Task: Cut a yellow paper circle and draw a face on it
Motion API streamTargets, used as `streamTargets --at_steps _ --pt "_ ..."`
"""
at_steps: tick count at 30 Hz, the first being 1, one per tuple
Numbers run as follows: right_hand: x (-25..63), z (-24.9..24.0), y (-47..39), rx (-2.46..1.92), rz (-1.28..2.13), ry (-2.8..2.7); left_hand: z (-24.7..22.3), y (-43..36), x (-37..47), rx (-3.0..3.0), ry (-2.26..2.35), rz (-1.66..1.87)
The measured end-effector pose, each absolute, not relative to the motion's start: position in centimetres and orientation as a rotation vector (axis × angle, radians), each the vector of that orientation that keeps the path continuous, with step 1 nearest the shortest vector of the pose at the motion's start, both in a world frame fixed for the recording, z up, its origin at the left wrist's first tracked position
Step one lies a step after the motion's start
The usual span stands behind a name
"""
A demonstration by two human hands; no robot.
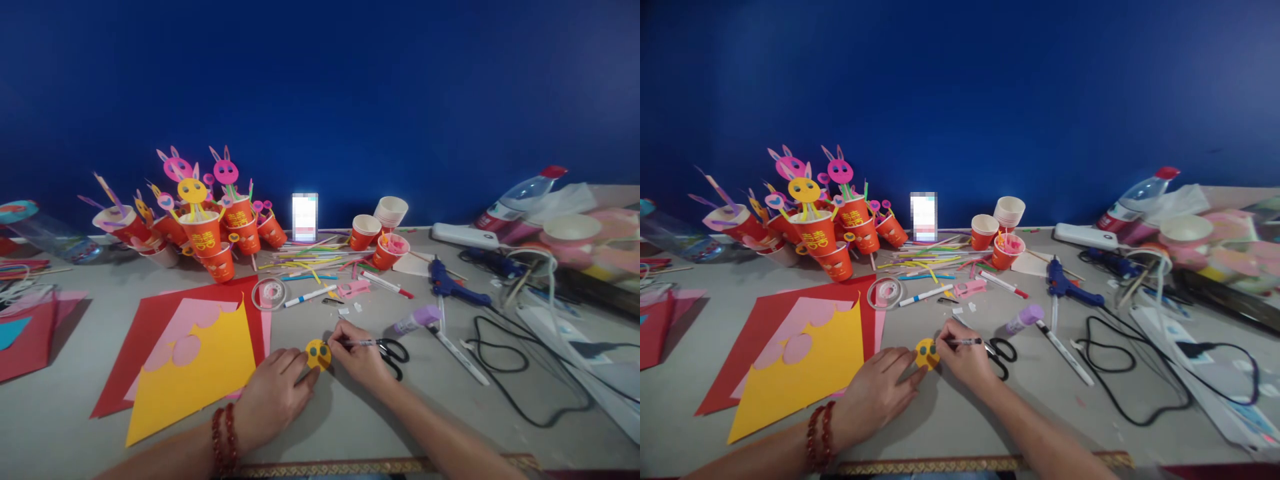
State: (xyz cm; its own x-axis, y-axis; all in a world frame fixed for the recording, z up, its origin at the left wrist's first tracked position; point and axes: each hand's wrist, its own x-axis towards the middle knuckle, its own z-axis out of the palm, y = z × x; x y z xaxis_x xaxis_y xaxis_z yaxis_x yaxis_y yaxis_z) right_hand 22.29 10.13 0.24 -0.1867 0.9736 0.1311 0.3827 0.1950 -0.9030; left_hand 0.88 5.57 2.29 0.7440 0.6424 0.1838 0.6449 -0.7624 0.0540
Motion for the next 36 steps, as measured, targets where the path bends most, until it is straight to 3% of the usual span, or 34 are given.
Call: streamTargets --at_steps 36 --pt "22.24 0.54 10.06 -1.281 0.992 -1.671 2.36 5.55 0.94 -2.926 -1.098 -0.282"
